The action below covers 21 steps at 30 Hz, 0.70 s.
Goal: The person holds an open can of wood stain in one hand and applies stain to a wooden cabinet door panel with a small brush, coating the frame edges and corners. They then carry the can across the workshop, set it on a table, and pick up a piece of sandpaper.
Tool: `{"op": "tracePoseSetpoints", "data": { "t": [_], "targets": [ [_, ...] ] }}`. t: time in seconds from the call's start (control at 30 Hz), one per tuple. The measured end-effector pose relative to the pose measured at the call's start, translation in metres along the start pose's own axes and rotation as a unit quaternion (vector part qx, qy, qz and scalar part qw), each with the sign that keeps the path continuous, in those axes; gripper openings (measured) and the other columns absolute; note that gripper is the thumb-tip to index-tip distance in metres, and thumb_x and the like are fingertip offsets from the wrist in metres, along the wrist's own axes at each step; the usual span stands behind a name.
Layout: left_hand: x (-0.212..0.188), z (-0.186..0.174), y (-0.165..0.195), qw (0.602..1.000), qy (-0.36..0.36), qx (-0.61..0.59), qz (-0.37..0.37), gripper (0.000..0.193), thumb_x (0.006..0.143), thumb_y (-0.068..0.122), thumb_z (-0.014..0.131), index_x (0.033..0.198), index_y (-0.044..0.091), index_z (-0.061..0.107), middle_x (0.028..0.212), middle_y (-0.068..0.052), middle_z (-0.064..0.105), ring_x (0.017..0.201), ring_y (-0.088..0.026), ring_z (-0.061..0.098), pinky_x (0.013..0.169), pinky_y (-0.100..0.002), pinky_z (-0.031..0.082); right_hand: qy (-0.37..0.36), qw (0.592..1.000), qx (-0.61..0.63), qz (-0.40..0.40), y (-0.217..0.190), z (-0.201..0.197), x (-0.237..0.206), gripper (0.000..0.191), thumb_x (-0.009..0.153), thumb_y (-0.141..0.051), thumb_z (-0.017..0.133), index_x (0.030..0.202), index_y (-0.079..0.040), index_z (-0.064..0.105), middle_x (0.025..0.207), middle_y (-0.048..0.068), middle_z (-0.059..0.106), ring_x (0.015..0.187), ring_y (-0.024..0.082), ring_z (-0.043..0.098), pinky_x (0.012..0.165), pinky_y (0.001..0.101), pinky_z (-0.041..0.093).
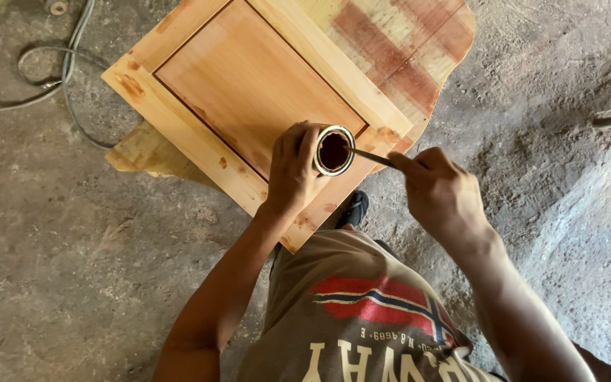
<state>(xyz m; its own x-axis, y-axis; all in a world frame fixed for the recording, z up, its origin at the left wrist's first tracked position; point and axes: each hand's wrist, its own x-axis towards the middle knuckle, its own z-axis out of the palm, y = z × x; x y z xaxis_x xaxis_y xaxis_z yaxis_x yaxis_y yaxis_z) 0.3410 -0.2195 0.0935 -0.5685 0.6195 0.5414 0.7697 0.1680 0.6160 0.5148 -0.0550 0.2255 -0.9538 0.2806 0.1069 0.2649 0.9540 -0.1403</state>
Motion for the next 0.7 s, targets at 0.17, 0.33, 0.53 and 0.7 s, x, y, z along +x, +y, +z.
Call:
{"op": "tracePoseSetpoints", "data": {
  "t": [0.17, 0.33, 0.53, 0.7],
  "targets": [
    [0.007, -0.002, 0.013, 0.999, 0.007, 0.016, 0.031, 0.079, 0.073, 0.015, 0.091, 0.139, 0.006, 0.047, 0.132, -0.021, 0.053, 0.128, -0.040, 0.052, 0.109, -0.053, 0.042, -0.067, 0.987, -0.139, -0.044, -0.029, 0.026, 0.022, 0.023, 0.093, 0.001, 0.057, 0.112, 0.000, 0.069, 0.079, 0.012, 0.059, 0.057, 0.019, 0.060, 0.041, 0.0288, 0.051],
    [0.009, 0.003, 0.017, 0.996, 0.017, 0.065, 0.058, 0.073, 0.079, 0.011, 0.086, 0.141, 0.008, 0.048, 0.135, -0.020, 0.052, 0.132, -0.041, 0.051, 0.112, -0.054, 0.041, 0.060, 0.981, -0.114, -0.145, -0.037, 0.066, 0.038, 0.013, 0.083, -0.004, 0.060, 0.096, -0.004, 0.061, 0.092, 0.011, 0.060, 0.074, 0.022, 0.063, 0.060, 0.0328, 0.054],
    [-0.004, 0.012, 0.007, 0.999, 0.007, 0.034, 0.027, 0.083, 0.072, 0.017, 0.091, 0.141, 0.004, 0.046, 0.134, -0.023, 0.052, 0.130, -0.042, 0.051, 0.111, -0.055, 0.041, 0.026, 0.999, 0.014, -0.035, 0.002, 0.056, 0.026, 0.017, 0.093, 0.003, 0.062, 0.089, -0.006, 0.075, 0.075, 0.009, 0.068, 0.040, 0.015, 0.050, 0.031, 0.0308, 0.039],
    [-0.003, 0.020, -0.027, 0.994, 0.050, -0.049, -0.082, 0.104, 0.064, 0.030, 0.098, 0.141, -0.003, 0.036, 0.132, -0.025, 0.050, 0.123, -0.037, 0.052, 0.106, -0.048, 0.047, 0.116, 0.989, 0.083, 0.042, 0.059, 0.046, -0.022, 0.012, 0.095, 0.001, 0.065, 0.104, -0.005, 0.070, 0.099, 0.012, 0.071, 0.081, 0.023, 0.067, 0.070, 0.0356, 0.058]
  ]
}}
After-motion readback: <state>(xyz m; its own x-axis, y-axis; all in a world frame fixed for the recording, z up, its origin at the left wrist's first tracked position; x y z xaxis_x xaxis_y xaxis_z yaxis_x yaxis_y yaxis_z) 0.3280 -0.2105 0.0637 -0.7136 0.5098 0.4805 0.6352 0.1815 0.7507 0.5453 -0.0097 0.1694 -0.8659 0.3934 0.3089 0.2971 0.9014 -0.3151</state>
